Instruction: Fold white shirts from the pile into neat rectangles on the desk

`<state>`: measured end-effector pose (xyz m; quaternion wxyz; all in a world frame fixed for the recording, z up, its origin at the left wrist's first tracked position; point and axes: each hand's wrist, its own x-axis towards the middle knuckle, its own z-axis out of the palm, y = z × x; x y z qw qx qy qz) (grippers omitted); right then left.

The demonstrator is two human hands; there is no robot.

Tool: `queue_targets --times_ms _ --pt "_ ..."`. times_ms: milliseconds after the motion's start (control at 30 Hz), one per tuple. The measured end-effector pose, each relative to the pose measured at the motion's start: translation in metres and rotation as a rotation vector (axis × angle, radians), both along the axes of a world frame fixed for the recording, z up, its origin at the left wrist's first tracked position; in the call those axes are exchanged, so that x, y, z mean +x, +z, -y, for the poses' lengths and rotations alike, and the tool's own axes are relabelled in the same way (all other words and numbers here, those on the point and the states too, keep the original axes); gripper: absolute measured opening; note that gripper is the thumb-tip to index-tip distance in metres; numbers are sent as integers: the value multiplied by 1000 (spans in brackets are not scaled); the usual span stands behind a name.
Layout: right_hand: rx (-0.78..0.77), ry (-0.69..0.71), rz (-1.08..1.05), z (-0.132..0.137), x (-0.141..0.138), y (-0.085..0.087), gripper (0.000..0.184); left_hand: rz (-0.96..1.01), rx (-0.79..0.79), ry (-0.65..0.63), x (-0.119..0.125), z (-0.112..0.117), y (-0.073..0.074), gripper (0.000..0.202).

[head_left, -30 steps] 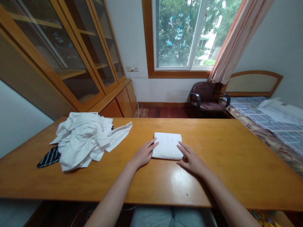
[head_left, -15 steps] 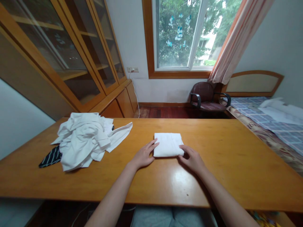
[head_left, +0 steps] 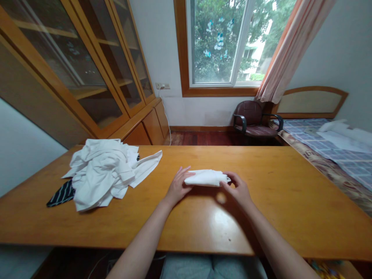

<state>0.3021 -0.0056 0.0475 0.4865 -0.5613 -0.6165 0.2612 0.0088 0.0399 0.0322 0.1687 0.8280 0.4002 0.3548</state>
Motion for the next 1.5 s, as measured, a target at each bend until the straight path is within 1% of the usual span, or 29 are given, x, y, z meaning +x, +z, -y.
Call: queue_targets --times_ms 100,167,267,333,467,533,600,633,700,767,800,900,967,1000,1100,1267,1500 --pt "-19 -26 -164 -7 1 7 48 167 -172 119 12 3 7 29" --pt "-24 -30 -246 -12 -1 9 52 276 -276 196 21 2 10 31" --pt "-56 -30 -292 -18 -5 4 58 414 -359 241 32 -4 7 38" --pt "-96 -29 -299 -21 -8 -6 62 454 -411 280 37 -9 -1 40" --pt "-210 10 -311 -27 -14 -37 74 426 -494 381 39 -20 -24 37" --pt "-223 22 -247 -29 -16 -51 75 425 -493 413 37 -23 -32 33" --pt "-182 1 -121 -30 -17 -58 70 425 -448 428 34 -23 -35 36" --pt "-151 -22 -44 -29 -17 -59 67 399 -392 430 32 -23 -34 41" --pt "-89 -70 126 -27 -18 -54 62 269 -231 405 31 -19 -28 49" --pt "-21 -95 278 -25 -20 -43 57 72 -82 321 32 -14 -20 44" --pt "15 -93 339 -24 -22 -35 54 -21 -44 267 34 -11 -16 41" --pt "101 -40 485 -22 -32 -13 48 -226 -28 136 41 -2 -7 42" --pt "115 30 577 -20 -41 -3 48 -312 -53 92 44 2 -6 48" --pt "107 65 622 -19 -45 -2 48 -343 -66 77 45 4 -6 51" --pt "60 129 726 -15 -53 -8 52 -393 -81 59 41 5 -9 56" --pt "30 132 770 -10 -51 -27 57 -421 -93 86 32 6 -12 59" --pt "-78 145 784 -3 -45 -30 64 -426 -124 121 27 6 -16 59"
